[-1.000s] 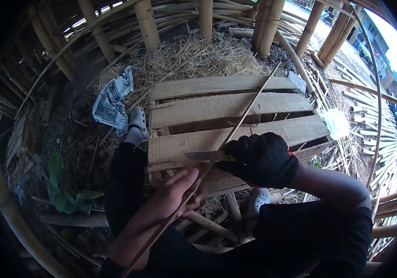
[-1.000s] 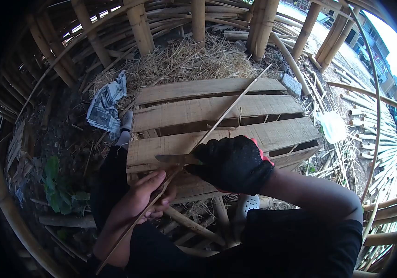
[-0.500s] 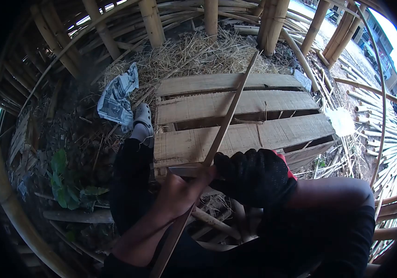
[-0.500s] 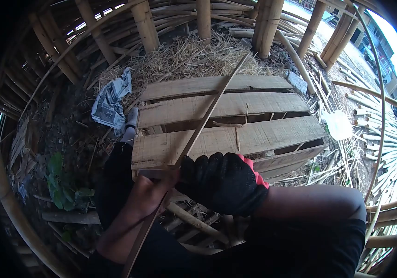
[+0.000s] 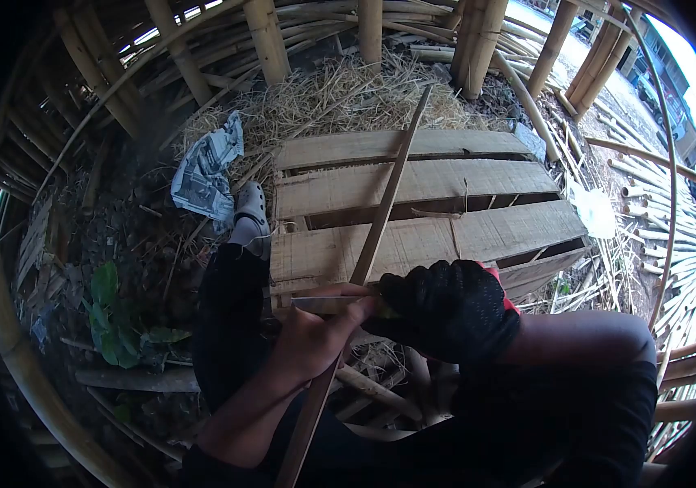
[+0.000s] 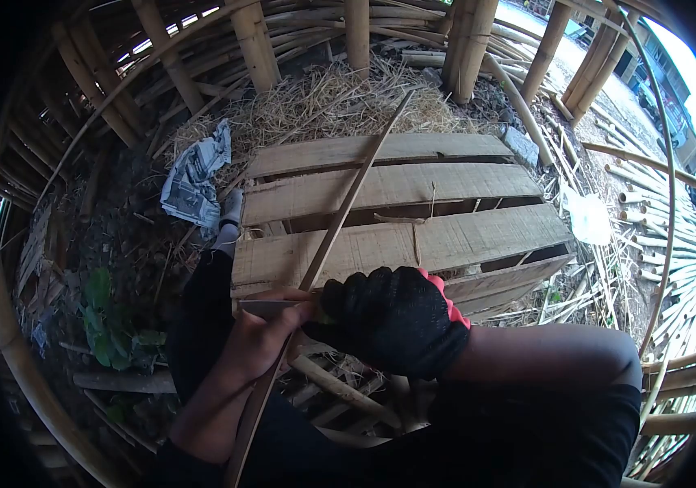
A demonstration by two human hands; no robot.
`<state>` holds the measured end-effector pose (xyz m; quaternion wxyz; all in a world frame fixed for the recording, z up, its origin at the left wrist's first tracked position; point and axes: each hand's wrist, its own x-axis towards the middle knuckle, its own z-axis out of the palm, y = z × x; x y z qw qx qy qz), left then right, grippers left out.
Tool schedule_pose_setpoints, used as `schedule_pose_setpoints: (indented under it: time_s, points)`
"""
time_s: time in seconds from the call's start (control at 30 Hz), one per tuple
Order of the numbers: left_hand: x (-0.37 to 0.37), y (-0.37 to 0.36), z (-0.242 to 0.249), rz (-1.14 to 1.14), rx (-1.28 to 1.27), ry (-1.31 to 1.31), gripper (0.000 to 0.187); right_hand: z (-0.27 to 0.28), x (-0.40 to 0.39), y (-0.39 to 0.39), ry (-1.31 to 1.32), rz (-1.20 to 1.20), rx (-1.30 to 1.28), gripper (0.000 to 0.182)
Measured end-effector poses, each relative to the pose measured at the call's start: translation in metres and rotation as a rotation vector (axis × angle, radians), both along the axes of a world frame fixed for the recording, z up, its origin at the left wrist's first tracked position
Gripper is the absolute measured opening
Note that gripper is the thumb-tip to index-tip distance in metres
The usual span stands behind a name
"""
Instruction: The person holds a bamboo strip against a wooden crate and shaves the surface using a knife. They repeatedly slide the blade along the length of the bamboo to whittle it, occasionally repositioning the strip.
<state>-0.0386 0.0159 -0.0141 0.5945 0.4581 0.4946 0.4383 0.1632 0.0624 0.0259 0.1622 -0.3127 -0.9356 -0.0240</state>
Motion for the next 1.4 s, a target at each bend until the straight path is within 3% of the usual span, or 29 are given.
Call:
schedule_pose_setpoints:
  time_s: [0.33,0.43,0.53,0.63,0.7,0.73,0.83,0.93,1.07,1.17,1.23,1.37,1.4]
  points:
    - [-0.001,0.001,-0.009,-0.001,0.094,-0.002,0.025,-0.002,0.001,-0.007,-0.024,-0.027,-0.018,0.040]
    - [0.001,0.003,-0.006,-0.081,0.006,0.095,0.036,0.001,0.004,-0.003,-0.001,-0.045,-0.066,0.037]
    - [0.008,0.002,-0.020,-0.023,0.178,-0.075,0.050,-0.001,0.013,0.015,0.066,-0.096,-0.009,0.034]
    - [0.003,-0.002,-0.005,-0.044,0.079,-0.029,0.048,0.000,0.026,0.034,0.193,-0.158,0.043,0.023]
    - [-0.002,0.000,0.006,-0.036,-0.309,-0.210,0.044,0.002,0.035,0.039,0.168,-0.178,-0.026,0.019]
    - [-0.001,0.001,0.015,-0.044,-0.327,-0.182,0.043,0.000,0.040,0.043,0.058,-0.076,0.114,0.020]
    - [-0.015,0.001,0.017,-0.197,-0.357,-0.302,0.041,-0.001,0.042,0.040,0.024,0.002,0.112,0.018]
    - [-0.013,0.005,0.022,-0.199,-0.414,-0.377,0.046,0.002,0.039,0.036,-0.012,0.076,0.081,0.017]
    - [-0.017,0.012,0.003,-0.330,-0.492,-0.586,0.049,0.003,0.034,0.031,-0.085,0.006,-0.078,0.016]
    - [-0.011,0.009,0.000,-0.301,-0.525,-0.599,0.053,-0.008,0.034,0.035,-0.027,0.019,-0.058,0.018]
    - [-0.008,0.007,0.000,-0.303,-0.500,-0.528,0.054,-0.003,0.032,0.036,-0.077,-0.094,-0.207,0.029]
    - [-0.007,0.006,0.004,-0.304,-0.497,-0.487,0.049,-0.005,0.032,0.035,-0.036,-0.018,-0.160,0.035]
    - [-0.008,0.006,0.004,-0.305,-0.496,-0.489,0.049,0.004,0.026,0.027,-0.083,-0.075,-0.277,0.037]
